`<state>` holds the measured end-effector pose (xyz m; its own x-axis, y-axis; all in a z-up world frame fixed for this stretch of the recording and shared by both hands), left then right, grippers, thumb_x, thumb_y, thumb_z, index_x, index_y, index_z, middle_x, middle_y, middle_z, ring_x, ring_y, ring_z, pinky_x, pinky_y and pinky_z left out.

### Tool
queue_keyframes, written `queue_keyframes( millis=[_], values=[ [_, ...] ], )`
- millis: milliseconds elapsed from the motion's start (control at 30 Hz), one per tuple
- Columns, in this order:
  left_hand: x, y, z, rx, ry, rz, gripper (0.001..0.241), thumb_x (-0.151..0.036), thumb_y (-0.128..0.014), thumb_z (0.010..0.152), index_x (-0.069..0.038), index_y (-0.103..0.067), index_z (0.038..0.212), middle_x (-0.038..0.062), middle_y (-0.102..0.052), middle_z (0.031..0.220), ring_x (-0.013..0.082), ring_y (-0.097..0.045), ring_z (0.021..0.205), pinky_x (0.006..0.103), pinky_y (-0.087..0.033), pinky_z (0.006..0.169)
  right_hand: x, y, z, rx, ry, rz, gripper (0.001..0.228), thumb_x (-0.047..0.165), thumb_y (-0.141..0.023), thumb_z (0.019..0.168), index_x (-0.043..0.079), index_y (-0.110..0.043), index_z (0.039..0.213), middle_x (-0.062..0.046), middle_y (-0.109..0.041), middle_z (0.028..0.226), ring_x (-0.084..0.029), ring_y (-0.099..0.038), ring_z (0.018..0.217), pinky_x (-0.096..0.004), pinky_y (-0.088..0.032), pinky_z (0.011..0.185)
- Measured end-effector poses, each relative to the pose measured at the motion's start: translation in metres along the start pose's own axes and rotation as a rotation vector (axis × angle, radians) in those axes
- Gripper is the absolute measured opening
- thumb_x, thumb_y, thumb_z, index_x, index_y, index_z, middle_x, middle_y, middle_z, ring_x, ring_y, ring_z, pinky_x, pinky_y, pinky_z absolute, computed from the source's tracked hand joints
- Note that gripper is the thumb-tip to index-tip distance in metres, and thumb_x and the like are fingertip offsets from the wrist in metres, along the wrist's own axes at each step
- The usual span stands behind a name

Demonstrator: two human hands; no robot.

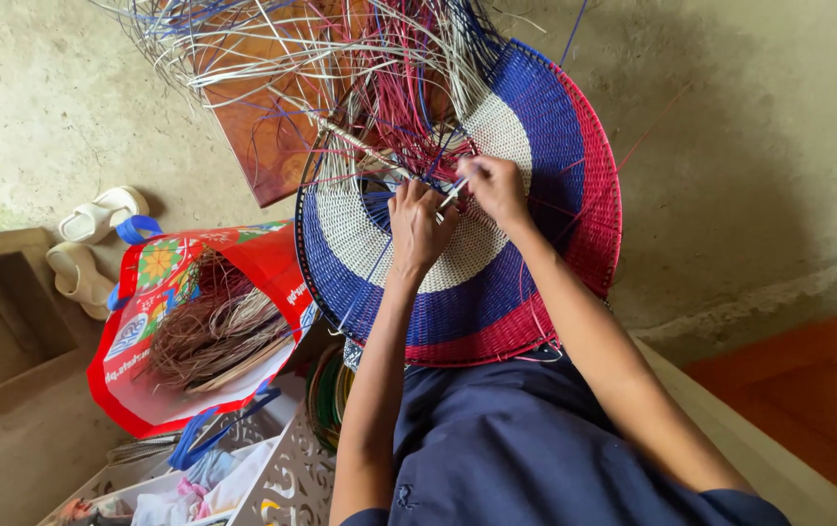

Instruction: Weaving colored fibers into a circular mat pattern by hand.

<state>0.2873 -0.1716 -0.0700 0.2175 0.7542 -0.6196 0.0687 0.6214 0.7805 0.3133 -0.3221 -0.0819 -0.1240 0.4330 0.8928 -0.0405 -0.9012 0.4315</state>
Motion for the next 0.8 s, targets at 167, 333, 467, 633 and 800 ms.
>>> queue_keyframes(
  millis=[167,333,467,633,800],
  values=[
    [0.017,-0.025,0.002,0.089,0.090,-0.176,0.015,-0.028,-0.077,0.076,-0.019,-0.066,0.077,0.001,-0.064,0.074,0.0246,-0.064,0.083,0.0404,-0.052,0.075,-0.054,0.005,-0.016,-0.239,-0.535,0.424,0.027,0.028,-0.066,0.103,0.005,-0.071,0.117,-0.010,-0.065,0.064,-0.011,-0.059,0.044,-0.020,-0.038,0.027],
    [0.020,-0.014,0.003,0.214,0.367,-0.156,0.019,-0.038,-0.074,0.079,-0.021,-0.071,0.084,0.006,-0.071,0.076,0.0361,-0.072,0.082,0.0498,-0.055,0.075,-0.033,0.013,-0.016,-0.136,-0.202,0.383,0.044,0.017,-0.071,0.102,-0.006,-0.055,0.137,-0.016,-0.068,0.072,-0.016,-0.063,0.052,-0.025,-0.048,0.043],
    [0.031,-0.015,-0.002,0.294,0.489,-0.158,0.019,-0.037,-0.073,0.074,-0.026,-0.072,0.089,0.006,-0.074,0.077,0.0392,-0.074,0.084,0.0539,-0.056,0.078,-0.048,-0.004,-0.023,-0.017,-0.192,0.395,0.026,0.007,-0.072,0.097,0.002,-0.072,0.122,-0.011,-0.072,0.076,-0.011,-0.065,0.057,-0.023,-0.053,0.051],
    [-0.021,0.007,0.007,0.211,0.257,-0.338,0.021,-0.020,-0.074,0.081,-0.025,-0.069,0.100,0.006,-0.075,0.084,0.0363,-0.073,0.090,0.0503,-0.056,0.080,-0.027,0.001,-0.017,0.038,-0.160,0.331,0.019,0.004,-0.071,0.097,0.003,-0.074,0.116,-0.009,-0.075,0.082,-0.009,-0.065,0.066,-0.027,-0.054,0.059],
    [-0.005,-0.002,-0.001,0.222,0.277,-0.374,0.014,-0.021,-0.072,0.088,-0.023,-0.068,0.102,0.008,-0.076,0.087,0.0400,-0.072,0.089,0.0564,-0.054,0.078,-0.033,-0.003,-0.021,0.053,-0.174,0.340,0.018,0.003,-0.069,0.097,0.003,-0.074,0.114,-0.007,-0.074,0.079,-0.008,-0.065,0.060,-0.025,-0.053,0.056]
  ],
)
Point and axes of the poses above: each hand's wrist, its own z-axis towards the middle knuckle, its own y-axis out of the back of the hand, x = y × z, the point moved 9 cm from there along z, towards the middle knuckle
